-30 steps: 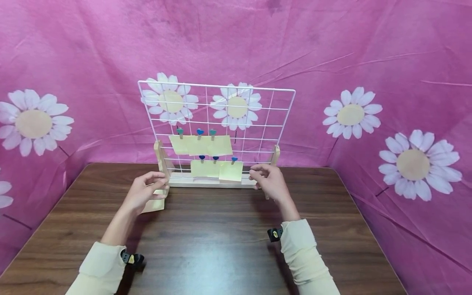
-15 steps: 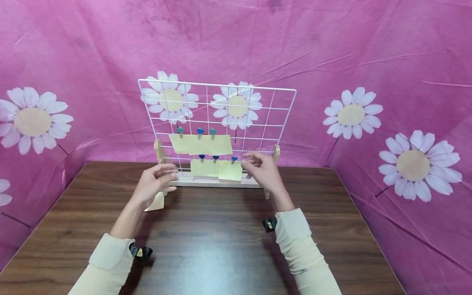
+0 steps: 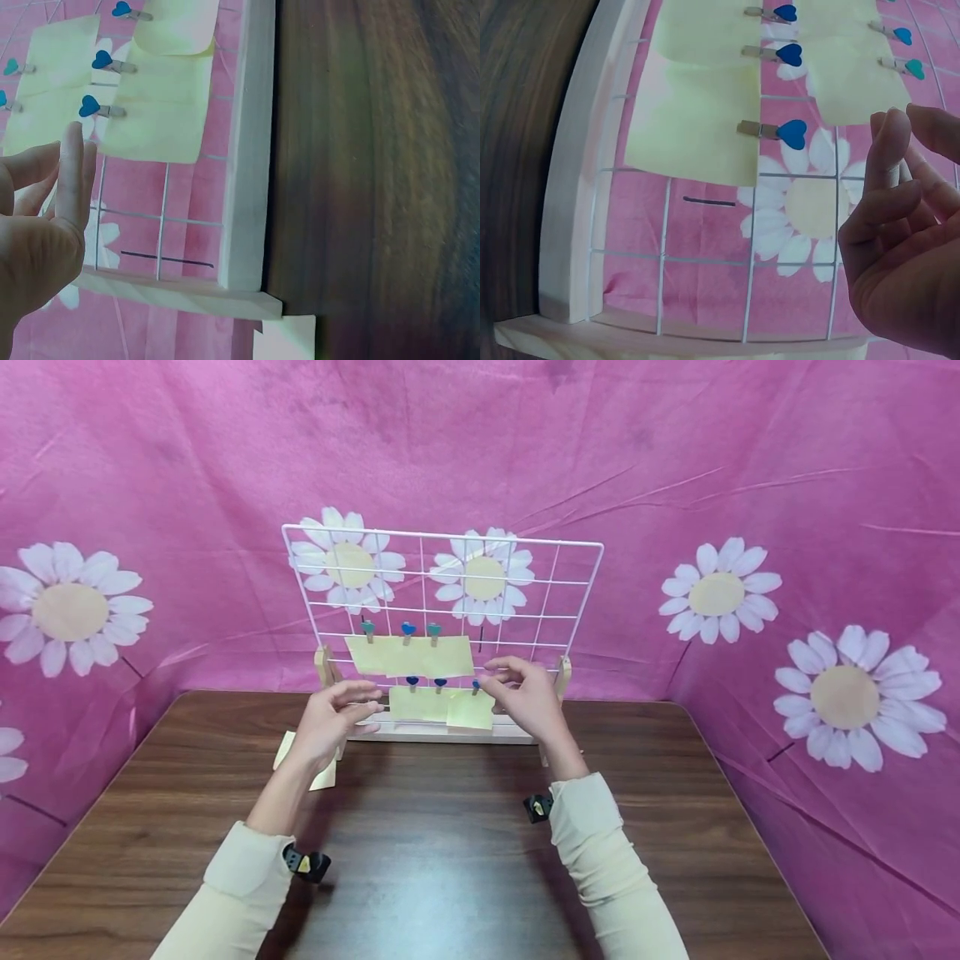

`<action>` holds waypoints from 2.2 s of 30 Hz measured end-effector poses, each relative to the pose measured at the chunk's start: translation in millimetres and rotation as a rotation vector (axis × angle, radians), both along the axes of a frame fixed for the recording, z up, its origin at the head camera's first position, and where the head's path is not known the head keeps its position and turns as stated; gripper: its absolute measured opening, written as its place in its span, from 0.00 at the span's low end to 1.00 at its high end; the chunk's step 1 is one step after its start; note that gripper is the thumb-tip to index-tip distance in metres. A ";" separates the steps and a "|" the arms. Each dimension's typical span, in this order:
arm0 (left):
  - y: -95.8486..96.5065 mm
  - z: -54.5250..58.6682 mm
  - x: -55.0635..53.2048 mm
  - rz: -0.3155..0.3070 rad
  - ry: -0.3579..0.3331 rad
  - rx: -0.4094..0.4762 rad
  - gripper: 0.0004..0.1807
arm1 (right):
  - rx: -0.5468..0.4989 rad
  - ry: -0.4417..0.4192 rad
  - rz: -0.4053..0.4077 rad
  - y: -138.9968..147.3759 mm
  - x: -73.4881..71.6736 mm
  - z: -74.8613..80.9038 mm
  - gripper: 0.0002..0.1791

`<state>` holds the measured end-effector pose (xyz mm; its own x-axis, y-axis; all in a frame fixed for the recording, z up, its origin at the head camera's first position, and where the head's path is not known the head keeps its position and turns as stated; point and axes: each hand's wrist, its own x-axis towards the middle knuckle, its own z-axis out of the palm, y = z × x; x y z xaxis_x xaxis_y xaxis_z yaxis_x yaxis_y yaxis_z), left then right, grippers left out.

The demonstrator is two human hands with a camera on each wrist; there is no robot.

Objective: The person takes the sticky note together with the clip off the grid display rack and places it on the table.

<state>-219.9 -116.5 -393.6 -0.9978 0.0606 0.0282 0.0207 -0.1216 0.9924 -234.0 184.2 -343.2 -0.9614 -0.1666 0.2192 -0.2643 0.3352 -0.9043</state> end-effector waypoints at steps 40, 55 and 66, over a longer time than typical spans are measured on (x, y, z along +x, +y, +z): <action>51.0 34.9 -16.9 0.015 0.035 0.026 0.20 | 0.102 0.192 -0.035 -60.0 -23.9 33.2 0.20; 60.1 40.8 -18.4 0.027 0.034 0.006 0.21 | 0.030 0.168 0.010 -73.8 -31.1 33.9 0.18; 62.4 42.5 -19.7 0.028 0.031 -0.029 0.21 | -0.036 0.153 -0.007 -78.3 -31.7 35.9 0.15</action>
